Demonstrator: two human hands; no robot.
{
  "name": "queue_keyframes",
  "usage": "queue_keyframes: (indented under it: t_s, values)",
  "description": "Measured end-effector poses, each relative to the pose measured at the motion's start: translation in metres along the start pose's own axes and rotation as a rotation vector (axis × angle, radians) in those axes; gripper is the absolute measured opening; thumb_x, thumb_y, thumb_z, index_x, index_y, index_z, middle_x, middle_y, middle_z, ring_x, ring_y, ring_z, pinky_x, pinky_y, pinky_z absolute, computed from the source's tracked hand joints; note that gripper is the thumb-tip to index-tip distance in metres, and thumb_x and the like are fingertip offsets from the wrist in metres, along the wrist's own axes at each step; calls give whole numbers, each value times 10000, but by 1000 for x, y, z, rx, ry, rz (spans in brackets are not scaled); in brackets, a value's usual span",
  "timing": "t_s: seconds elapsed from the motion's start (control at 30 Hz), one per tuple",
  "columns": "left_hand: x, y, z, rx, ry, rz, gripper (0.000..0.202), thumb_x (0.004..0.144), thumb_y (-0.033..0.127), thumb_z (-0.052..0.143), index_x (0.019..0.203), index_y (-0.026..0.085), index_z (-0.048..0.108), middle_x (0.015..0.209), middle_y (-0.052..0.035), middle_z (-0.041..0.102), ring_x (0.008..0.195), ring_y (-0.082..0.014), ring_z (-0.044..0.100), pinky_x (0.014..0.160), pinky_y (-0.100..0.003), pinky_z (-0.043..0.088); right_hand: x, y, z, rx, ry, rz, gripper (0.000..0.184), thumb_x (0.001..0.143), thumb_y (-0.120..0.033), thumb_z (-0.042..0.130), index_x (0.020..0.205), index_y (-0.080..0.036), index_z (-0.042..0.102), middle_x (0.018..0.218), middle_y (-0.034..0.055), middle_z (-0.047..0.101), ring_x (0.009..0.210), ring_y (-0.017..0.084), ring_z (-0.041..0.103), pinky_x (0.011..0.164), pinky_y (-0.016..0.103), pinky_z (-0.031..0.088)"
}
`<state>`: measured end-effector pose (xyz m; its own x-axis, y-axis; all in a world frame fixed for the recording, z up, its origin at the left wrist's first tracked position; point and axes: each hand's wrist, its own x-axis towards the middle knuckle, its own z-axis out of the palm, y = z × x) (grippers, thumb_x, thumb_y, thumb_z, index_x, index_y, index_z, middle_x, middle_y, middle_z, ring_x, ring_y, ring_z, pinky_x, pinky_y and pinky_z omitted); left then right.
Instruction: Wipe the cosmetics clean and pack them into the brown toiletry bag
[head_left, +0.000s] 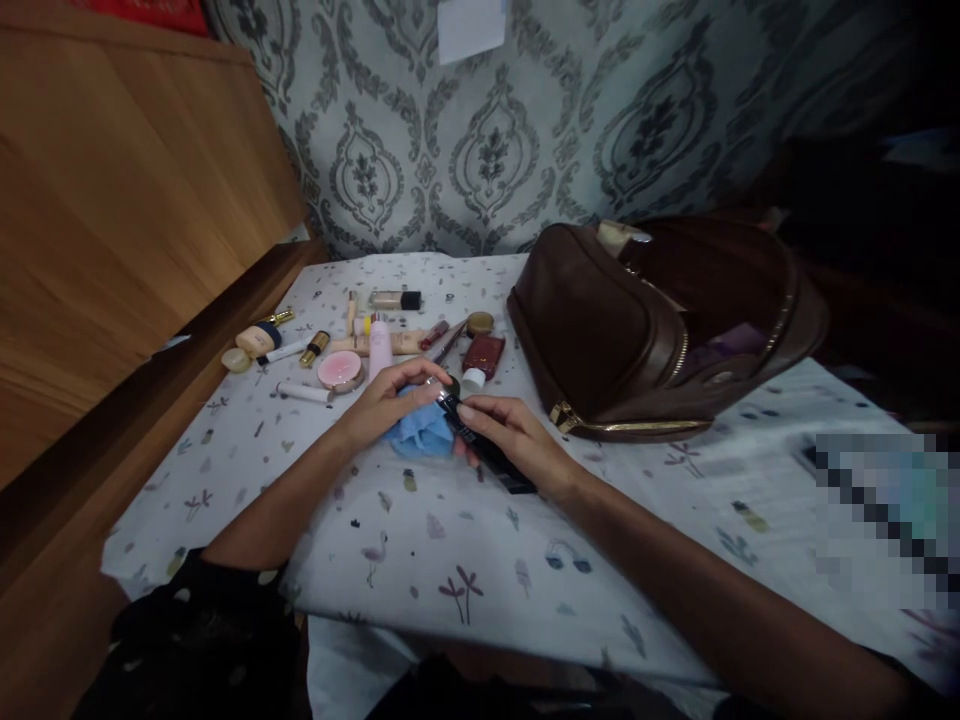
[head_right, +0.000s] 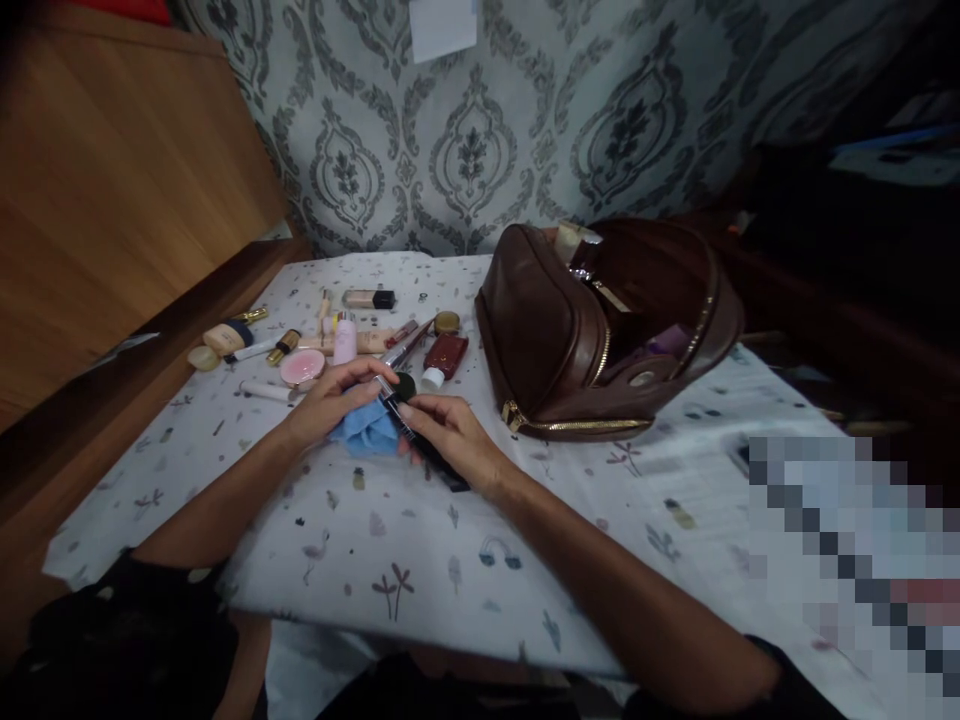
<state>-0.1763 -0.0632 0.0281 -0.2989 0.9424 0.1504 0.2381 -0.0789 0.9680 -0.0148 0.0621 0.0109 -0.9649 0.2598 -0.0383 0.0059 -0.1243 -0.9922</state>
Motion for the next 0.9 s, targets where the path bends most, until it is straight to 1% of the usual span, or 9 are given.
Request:
queue_keyframes:
  t_s: [0.1,0.27,0.4,0.47,0.53,0.63,0.67,0.8,0.9]
  values:
    - [1,0,3,-13,7,-28,307,822,464,692,888,170,633,770,12,592,689,-119,549,652,-218,430,0,2,0,47,-49,29,484,764,-627,694,707,-150,631,642,26,663,483,85,534,449,200,401]
    - [0,0,3,-96,-18,-12,332,806,484,708,888,169,636,800,-6,621,698,-120,565,656,-226,440,1,3,-1,276,-154,135,460,719,-593,750,723,-146,639,629,42,691,459,88,545,444,197,413]
    - [-1,1,3,-121,-13,-18,353,783,491,733,871,162,639,770,0,612,665,-105,559,624,-214,436,0,1,1,336,-163,152,447,718,-570,763,717,-142,635,632,51,701,462,89,555,444,192,414]
    - [1,0,6,-150,26,-39,366,767,488,748,893,163,636,759,7,614,644,-100,557,604,-208,440,-1,1,3,358,-153,151,442,710,-564,775,730,-144,638,648,50,703,492,97,578,471,195,438]
    - [2,-2,10,-204,111,-70,387,766,493,747,953,179,619,757,16,618,624,-99,559,583,-206,448,0,1,4,407,-98,140,423,680,-533,814,777,-154,653,657,24,690,535,100,595,506,195,459]
    - [2,-4,20,-233,279,-81,386,816,531,681,1011,209,594,784,22,619,622,-95,552,576,-196,452,2,3,4,485,51,81,392,622,-437,881,832,-177,677,676,-29,646,564,81,573,538,191,461]
    - [1,-4,24,-213,295,-72,384,839,541,651,1032,214,593,825,14,627,650,-99,558,599,-199,462,4,4,4,501,97,54,388,607,-413,892,837,-180,684,684,-38,634,573,78,566,555,197,466]
    - [-9,0,39,-56,179,-46,462,833,519,673,1181,232,576,1031,-32,641,848,-156,597,748,-239,501,9,10,1,497,238,-43,455,530,-420,919,849,-181,700,745,-28,653,646,98,585,632,227,482]
    - [-13,2,43,-9,187,-97,519,830,516,678,1256,251,546,1018,-34,644,843,-174,604,739,-252,506,11,14,-3,445,312,-103,523,494,-427,928,887,-196,673,603,-80,572,551,70,509,549,194,408]
